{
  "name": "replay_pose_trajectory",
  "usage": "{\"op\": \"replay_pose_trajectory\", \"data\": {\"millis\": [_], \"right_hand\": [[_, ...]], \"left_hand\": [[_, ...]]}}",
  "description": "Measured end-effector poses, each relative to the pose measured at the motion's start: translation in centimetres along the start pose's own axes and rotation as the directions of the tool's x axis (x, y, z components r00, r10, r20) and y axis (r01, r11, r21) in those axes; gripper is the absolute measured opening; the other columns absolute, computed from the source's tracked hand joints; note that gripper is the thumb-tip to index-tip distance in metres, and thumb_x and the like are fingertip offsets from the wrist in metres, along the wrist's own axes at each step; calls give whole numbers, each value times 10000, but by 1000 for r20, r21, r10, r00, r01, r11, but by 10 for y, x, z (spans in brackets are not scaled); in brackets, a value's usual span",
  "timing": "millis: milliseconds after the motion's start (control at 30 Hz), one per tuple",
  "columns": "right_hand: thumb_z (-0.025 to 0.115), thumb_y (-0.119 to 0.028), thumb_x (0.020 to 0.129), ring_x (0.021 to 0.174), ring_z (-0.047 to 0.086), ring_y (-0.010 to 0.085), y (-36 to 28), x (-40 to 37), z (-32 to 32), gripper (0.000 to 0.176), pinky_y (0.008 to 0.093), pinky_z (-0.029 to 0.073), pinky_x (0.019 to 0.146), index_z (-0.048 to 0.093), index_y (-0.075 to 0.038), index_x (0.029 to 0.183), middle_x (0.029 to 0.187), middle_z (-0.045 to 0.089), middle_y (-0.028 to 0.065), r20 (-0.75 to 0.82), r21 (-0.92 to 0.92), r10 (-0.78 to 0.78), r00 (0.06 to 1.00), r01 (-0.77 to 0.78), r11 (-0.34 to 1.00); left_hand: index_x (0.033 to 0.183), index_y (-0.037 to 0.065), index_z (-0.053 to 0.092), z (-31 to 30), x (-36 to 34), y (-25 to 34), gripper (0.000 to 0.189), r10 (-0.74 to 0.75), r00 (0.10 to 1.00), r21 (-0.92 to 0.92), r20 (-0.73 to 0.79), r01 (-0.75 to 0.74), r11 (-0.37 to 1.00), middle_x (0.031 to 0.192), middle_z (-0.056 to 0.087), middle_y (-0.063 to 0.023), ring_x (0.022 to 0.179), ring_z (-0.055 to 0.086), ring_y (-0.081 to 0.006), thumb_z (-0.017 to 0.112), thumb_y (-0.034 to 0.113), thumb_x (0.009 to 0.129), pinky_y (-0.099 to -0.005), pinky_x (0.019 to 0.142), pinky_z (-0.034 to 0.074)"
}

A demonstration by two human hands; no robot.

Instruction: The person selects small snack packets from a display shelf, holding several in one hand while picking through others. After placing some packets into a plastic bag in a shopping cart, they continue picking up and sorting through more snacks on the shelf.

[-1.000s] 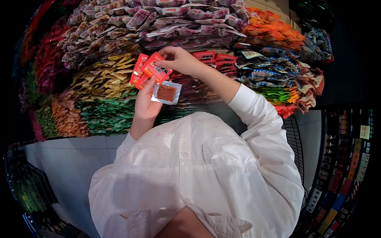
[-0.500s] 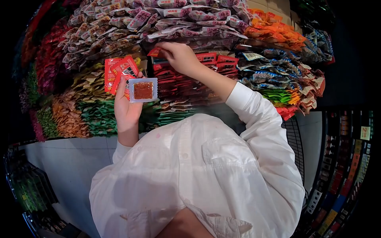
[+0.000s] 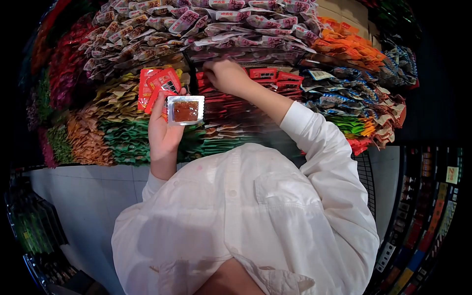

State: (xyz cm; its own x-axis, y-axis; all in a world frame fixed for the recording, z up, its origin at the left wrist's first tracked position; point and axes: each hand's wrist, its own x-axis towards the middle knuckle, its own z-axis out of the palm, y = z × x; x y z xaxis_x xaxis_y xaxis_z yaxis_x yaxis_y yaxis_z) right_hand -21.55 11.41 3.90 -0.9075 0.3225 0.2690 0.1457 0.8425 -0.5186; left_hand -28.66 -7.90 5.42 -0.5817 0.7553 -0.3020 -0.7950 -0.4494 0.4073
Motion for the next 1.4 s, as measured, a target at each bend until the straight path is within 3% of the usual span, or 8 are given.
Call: {"op": "replay_pose_trajectory", "data": {"millis": [233, 300, 367, 633, 833, 933, 1033, 1400], "right_hand": [[526, -159, 851, 895, 572, 331, -14, -10, -1, 199, 399, 458, 763, 604, 1, 941, 935, 616, 162, -202, -99, -139, 969, 121, 988], [494, -179, 896, 906, 578, 245, -29, -15, -12, 232, 338, 454, 780, 596, 7, 990, 942, 624, 117, -180, 12, -73, 981, 77, 997], [465, -227, 932, 874, 566, 148, -43, -18, -23, 279, 286, 453, 761, 581, 2, 1041, 909, 616, 66, -77, 656, 143, 987, -58, 753], [599, -79, 846, 710, 533, 53, -36, -21, -33, 119, 212, 435, 600, 506, -11, 876, 752, 560, 2, 85, 813, 299, 950, -240, 531], [605, -44, 779, 715, 597, 194, -21, -13, -49, 92, 286, 470, 617, 567, -54, 862, 771, 592, 68, -556, 259, -49, 830, 229, 938], [608, -35, 773, 785, 634, 188, -11, -18, -43, 152, 289, 504, 603, 589, -71, 920, 820, 627, 47, -448, -230, -350, 823, 272, 934], [616, -45, 718, 781, 620, 251, 0, -14, -34, 200, 312, 508, 617, 601, -82, 914, 854, 639, 60, -362, -287, -421, 831, 330, 899], [599, -114, 771, 774, 620, 306, 9, 15, -1, 196, 389, 494, 688, 640, -97, 962, 853, 653, 112, 17, -48, -171, 985, 171, 984]], "left_hand": [[1194, 40, 457, 9, 5, -11, 340, 7, 1000, 27, 5, -7, 1000, 1080, 571, -179, 1018, 557, -277, 511, 230, 917, -447, 885, 451], [1188, 42, 469, 11, 9, -15, 326, 19, 1000, 25, -15, -19, 999, 1086, 575, -120, 996, 576, -251, 518, 215, 916, -417, 842, 484], [1179, 44, 479, 14, 10, -19, 309, 13, 999, 12, 31, -13, 1000, 1071, 585, -112, 984, 581, -240, 516, 202, 916, -405, 840, 485], [1159, 60, 489, 18, 16, -43, 283, -94, 993, 161, 74, 81, 984, 1086, 585, -87, 958, 596, -189, 502, 217, 924, -253, 607, 474], [1200, 56, 461, 20, 10, -22, 321, -48, 998, 184, 39, 40, 982, 1098, 581, -92, 1034, 580, -196, 496, 224, 929, -156, 372, 302], [1200, 17, 451, 22, 7, -16, 324, 31, 998, 192, 59, -42, 980, 1097, 572, -101, 1041, 565, -167, 468, 209, 940, -135, 341, 327], [1200, 14, 452, 21, 6, -12, 325, 30, 997, 178, 69, -42, 983, 1093, 574, -99, 1033, 566, -165, 467, 207, 940, -135, 340, 334], [1219, 31, 438, 12, 5, -7, 335, -41, 995, 158, 93, 26, 987, 1137, 563, -115, 1048, 570, -193, 464, 215, 941, -143, 340, 339]]}}
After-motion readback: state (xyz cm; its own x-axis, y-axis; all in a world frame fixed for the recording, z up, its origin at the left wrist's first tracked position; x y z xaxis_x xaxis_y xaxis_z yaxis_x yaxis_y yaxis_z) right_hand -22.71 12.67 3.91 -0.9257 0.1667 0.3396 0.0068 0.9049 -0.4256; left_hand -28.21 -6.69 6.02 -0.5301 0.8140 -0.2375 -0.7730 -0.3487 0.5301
